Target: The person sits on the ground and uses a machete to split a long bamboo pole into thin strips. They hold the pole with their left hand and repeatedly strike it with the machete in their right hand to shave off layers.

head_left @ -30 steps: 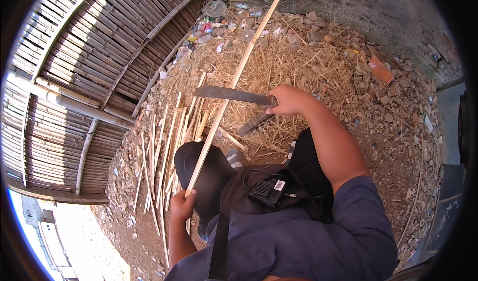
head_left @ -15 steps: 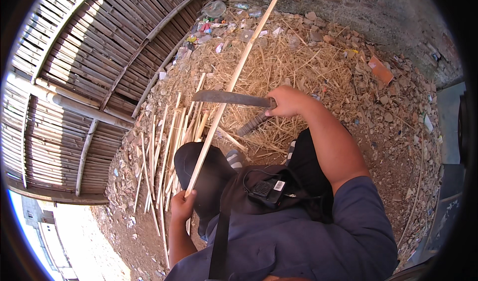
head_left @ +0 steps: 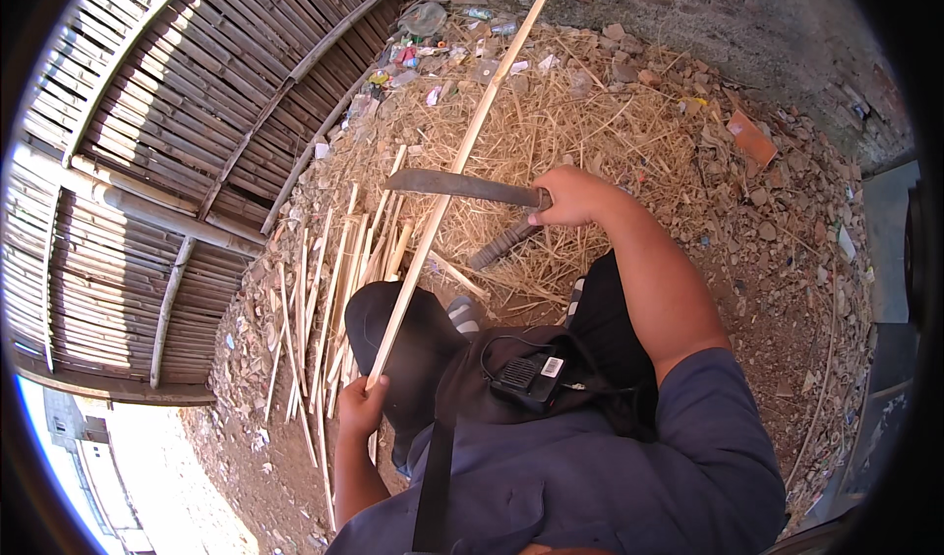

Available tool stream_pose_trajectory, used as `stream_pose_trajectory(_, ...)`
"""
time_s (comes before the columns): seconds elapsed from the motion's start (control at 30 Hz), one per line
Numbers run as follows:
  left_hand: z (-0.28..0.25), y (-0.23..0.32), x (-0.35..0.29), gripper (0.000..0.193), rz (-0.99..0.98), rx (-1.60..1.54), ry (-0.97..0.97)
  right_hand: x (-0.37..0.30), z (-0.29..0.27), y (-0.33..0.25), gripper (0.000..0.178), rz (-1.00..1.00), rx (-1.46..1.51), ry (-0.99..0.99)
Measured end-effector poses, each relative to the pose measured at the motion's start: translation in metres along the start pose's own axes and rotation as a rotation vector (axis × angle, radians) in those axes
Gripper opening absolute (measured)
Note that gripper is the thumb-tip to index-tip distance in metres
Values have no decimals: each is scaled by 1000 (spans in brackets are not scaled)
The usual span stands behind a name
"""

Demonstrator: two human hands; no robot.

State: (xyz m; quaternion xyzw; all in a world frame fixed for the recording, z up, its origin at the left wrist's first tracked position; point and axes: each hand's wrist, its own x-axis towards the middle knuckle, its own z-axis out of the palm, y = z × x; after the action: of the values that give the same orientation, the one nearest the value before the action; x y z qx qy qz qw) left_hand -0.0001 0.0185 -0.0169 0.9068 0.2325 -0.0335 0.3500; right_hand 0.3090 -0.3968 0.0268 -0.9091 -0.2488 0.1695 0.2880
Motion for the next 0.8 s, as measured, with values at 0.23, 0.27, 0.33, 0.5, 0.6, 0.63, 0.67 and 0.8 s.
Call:
stream_pose_trajectory(0.23,2,-9,1,44,-16,-99,-2,1,6,-9,42,-27,-9,-28)
stream_pose_trajectory(0.27,2,-8,1,44,-20,-93,-3,1,6,-10,42,-23,-21,-27)
stream_pose_trajectory(0.33,1,-3,-1,42,-29,-80,-5,1,5,-5,43,-25,-9,-30)
stream_pose_trajectory(0.5,0,2,-1,42,-13,-98,-20,0,2,-3,43,-23,-32,-38)
stream_pose_trajectory(0.6,-1,1,-1,42,-8,-84,-21,-2,-2,-7,43,-1,-15,-43)
stream_pose_trajectory(0.63,-1,0,-1,42,-5,-78,-24,-4,-4,-7,42,2,-2,-37)
stream_pose_trajectory(0.67,-1,0,-1,42,-1,-72,-23,-5,-4,-6,42,5,11,-31)
stream_pose_trajectory(0.8,-1,1,-1,42,-4,-49,-18,-1,-1,0,41,0,-3,-10)
